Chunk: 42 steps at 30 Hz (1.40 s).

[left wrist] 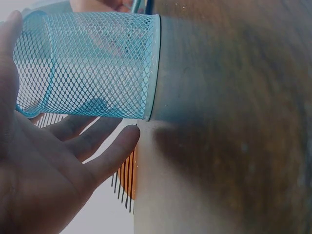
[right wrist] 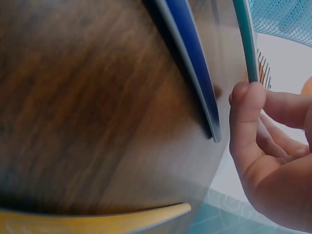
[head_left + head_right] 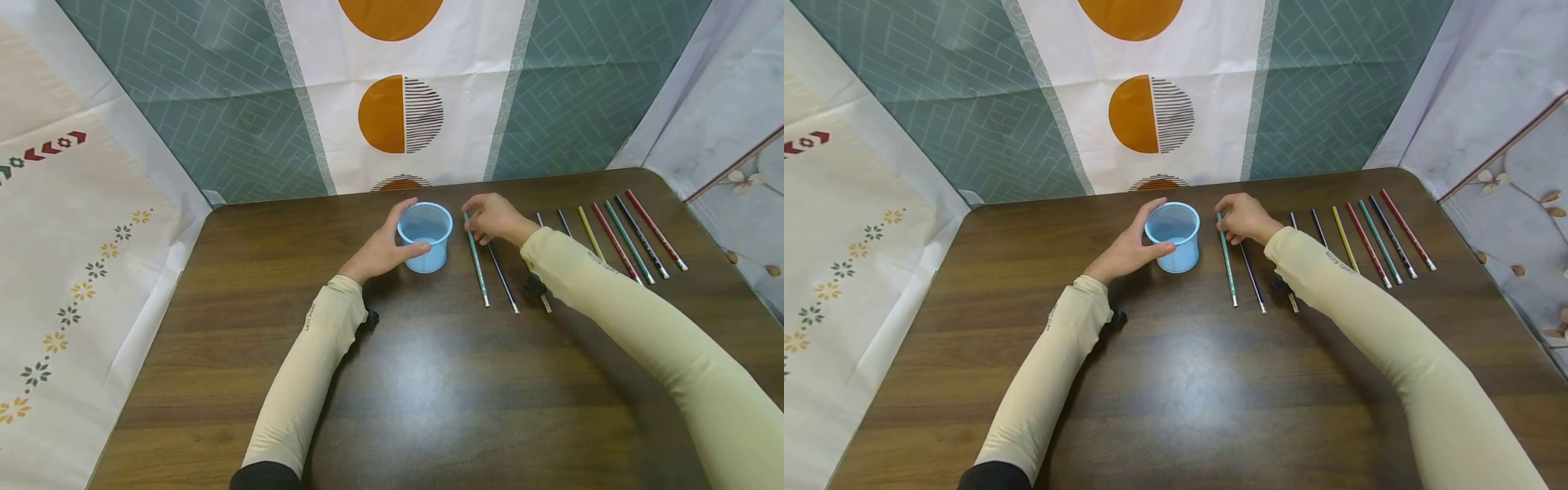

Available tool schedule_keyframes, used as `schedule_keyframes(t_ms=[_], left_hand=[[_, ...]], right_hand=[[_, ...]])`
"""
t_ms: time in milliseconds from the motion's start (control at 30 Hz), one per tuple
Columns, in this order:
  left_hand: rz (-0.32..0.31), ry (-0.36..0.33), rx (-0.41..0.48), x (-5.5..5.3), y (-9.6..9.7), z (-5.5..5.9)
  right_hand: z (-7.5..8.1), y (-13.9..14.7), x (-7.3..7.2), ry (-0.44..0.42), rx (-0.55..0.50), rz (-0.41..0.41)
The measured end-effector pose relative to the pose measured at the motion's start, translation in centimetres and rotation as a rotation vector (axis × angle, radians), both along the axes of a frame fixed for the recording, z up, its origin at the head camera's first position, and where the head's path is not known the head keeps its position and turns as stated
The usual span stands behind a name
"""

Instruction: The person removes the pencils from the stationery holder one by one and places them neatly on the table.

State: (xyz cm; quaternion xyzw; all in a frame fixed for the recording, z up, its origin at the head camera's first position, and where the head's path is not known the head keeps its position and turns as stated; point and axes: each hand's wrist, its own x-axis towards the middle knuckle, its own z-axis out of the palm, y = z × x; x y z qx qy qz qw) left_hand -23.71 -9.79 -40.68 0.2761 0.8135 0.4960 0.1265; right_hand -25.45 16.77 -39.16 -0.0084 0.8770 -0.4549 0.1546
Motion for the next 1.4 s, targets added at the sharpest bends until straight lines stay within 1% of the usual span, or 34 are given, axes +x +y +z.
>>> schedule_keyframes(t_ms=[100, 200, 433, 533, 667, 767, 933, 1133, 1233, 1300, 1400], left_hand=[[0.0, 0.002, 0.001, 0.0, -0.1, 0.1], [-0.005, 0.001, 0.002, 0.0, -0.1, 0.1], [-0.008, -0.001, 0.006, 0.1, -0.2, 0.1], [-0.005, -0.002, 0.002, 0.1, -0.2, 0.0], [-0.009, 0.003, 0.006, -0.1, -0.2, -0.1], [-0.015, 0.007, 0.014, -0.2, -0.1, -0.1], [-0.017, 0.01, 0.014, -0.2, 0.0, -0.2], [-0.007, 0.0, -0.026, -0.2, -0.2, 0.1], [-0.008, 0.018, -0.048, -0.2, -0.5, 0.4], [-0.011, 0.034, -0.04, -0.1, -0.9, 0.6], [-0.006, 0.066, -0.012, 0.2, -1.5, 1.2]], right_hand=[[-0.1, -0.4, 0.0, -0.006, 0.035, 0.011], [0.0, -0.9, 0.1, 0.001, 0.094, 0.041], [-0.3, -1.7, -0.3, 0.0, 0.202, 0.083], [-0.6, -1.8, -0.4, 0.014, 0.251, 0.089], [-0.8, -1.8, -0.4, 0.055, 0.292, 0.093], [-0.6, -1.9, -0.2, 0.072, 0.302, 0.092], [-0.5, -1.8, -0.1, 0.066, 0.302, 0.086], [-0.8, -1.8, -0.2, 0.08, 0.324, 0.078], [-0.8, -1.8, -0.2, 0.108, 0.337, 0.081], [-0.5, -1.6, -0.1, 0.133, 0.329, 0.079], [0.4, -1.3, 0.3, 0.195, 0.3, 0.068]])
